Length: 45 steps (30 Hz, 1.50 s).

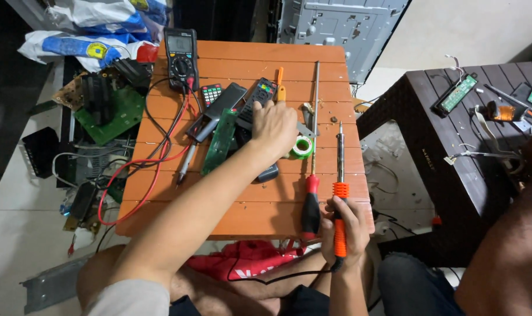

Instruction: Repairing an electronic circuit board by soldering components and testing with a multimeter.

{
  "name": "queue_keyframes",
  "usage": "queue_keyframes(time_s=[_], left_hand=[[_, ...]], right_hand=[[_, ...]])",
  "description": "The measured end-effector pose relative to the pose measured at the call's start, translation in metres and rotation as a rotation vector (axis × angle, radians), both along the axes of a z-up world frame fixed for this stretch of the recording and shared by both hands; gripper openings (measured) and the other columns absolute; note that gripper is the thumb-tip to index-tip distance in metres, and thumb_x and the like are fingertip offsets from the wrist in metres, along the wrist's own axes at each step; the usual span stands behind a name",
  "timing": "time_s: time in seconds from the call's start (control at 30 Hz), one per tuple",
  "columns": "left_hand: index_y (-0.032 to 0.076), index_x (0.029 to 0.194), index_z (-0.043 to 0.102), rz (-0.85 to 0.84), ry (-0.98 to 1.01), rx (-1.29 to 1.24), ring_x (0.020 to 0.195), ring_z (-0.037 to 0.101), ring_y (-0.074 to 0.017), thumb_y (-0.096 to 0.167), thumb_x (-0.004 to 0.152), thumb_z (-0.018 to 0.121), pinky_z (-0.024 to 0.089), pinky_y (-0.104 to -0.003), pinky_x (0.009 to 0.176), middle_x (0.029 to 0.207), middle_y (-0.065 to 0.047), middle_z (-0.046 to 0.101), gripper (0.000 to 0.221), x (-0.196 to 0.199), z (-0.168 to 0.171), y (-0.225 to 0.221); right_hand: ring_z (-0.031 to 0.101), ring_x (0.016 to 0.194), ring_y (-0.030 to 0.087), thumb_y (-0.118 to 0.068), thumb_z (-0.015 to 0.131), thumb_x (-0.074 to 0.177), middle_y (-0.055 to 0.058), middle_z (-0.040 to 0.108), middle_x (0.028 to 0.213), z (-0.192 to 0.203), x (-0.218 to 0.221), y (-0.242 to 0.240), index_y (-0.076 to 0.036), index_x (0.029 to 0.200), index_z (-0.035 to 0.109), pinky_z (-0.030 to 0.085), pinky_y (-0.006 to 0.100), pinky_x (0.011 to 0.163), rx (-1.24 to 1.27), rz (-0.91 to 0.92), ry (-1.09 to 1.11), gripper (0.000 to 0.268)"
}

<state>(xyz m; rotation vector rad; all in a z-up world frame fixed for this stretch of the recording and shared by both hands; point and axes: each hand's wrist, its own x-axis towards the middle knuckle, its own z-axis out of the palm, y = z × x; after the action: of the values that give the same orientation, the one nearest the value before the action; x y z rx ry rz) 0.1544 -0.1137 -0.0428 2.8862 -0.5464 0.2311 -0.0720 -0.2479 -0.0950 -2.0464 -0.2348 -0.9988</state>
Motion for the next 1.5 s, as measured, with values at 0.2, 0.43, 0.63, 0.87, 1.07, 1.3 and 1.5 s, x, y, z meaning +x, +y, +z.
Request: queue_keyframes(time_s=[0.2,0.43,0.63,0.87,1.07,1.3,1.5], left_hand=[[0.006,0.08,0.074,0.017,0.089,0.015,0.075,0.059,-0.0255,0.013,0.09,0.072,0.037,-0.05,0.092,0.072,-0.009,0.069,0.012,0.006,0.003,-0.007],[0.003,0.081,0.071,0.02,0.171,-0.09,0.084,0.06,-0.0262,0.004,0.087,0.066,0.038,-0.052,0.096,0.082,-0.009,0.068,0.008,0.006,-0.004,0.002],[0.006,0.106,0.073,-0.118,0.049,-0.11,0.101,0.06,-0.0287,0.044,0.089,0.07,0.04,-0.053,0.093,0.104,-0.012,0.071,0.042,-0.037,0.003,0.002],[0.012,0.1,0.07,-0.199,0.071,-0.164,0.091,0.064,-0.0277,0.029,0.076,0.082,0.037,-0.051,0.09,0.083,-0.004,0.073,0.031,-0.036,0.004,0.002],[0.014,0.109,0.065,-0.184,0.273,-0.533,0.076,0.071,-0.0207,0.031,0.081,0.071,0.056,-0.041,0.072,0.093,-0.005,0.074,0.033,-0.053,0.061,0.045],[0.002,0.138,0.051,-0.477,0.88,-1.557,0.092,0.067,-0.0236,0.001,0.087,0.06,0.059,-0.031,0.066,0.126,-0.022,0.059,0.052,-0.057,0.054,0.077],[-0.002,0.142,0.05,-0.66,0.959,-1.632,0.107,0.064,-0.0272,0.006,0.094,0.049,0.063,-0.037,0.084,0.117,-0.017,0.054,0.049,-0.088,0.036,0.078]], right_hand=[[0.07,0.088,0.022,0.001,0.065,0.087,0.019,0.064,0.117,0.003,-0.001,-0.001,0.003,0.127,0.06,0.06,0.032,0.08,-0.009,-0.001,0.016,0.04],[0.068,0.09,0.022,0.003,0.063,0.089,0.019,0.063,0.117,0.005,0.0,0.002,0.004,0.127,0.06,0.058,0.031,0.082,-0.005,0.01,0.012,0.038],[0.068,0.088,0.022,-0.003,0.063,0.091,0.018,0.064,0.114,-0.002,0.0,0.002,0.003,0.126,0.061,0.058,0.031,0.08,0.009,-0.016,-0.003,0.035],[0.063,0.081,0.022,-0.022,0.057,0.1,0.017,0.063,0.104,-0.001,0.004,0.003,0.004,0.126,0.058,0.054,0.032,0.074,0.084,-0.046,-0.124,0.037],[0.063,0.082,0.021,-0.024,0.054,0.104,0.016,0.064,0.103,-0.003,0.003,0.004,0.002,0.129,0.055,0.055,0.031,0.076,0.14,-0.055,-0.143,0.037],[0.064,0.082,0.021,-0.017,0.055,0.102,0.017,0.064,0.108,-0.002,0.002,0.003,0.002,0.131,0.055,0.056,0.031,0.077,0.218,-0.011,-0.091,0.035],[0.074,0.075,0.029,-0.011,0.067,0.099,0.03,0.071,0.104,0.033,0.028,0.0,0.014,0.117,0.065,0.059,0.033,0.057,0.192,0.145,-0.242,0.031]])
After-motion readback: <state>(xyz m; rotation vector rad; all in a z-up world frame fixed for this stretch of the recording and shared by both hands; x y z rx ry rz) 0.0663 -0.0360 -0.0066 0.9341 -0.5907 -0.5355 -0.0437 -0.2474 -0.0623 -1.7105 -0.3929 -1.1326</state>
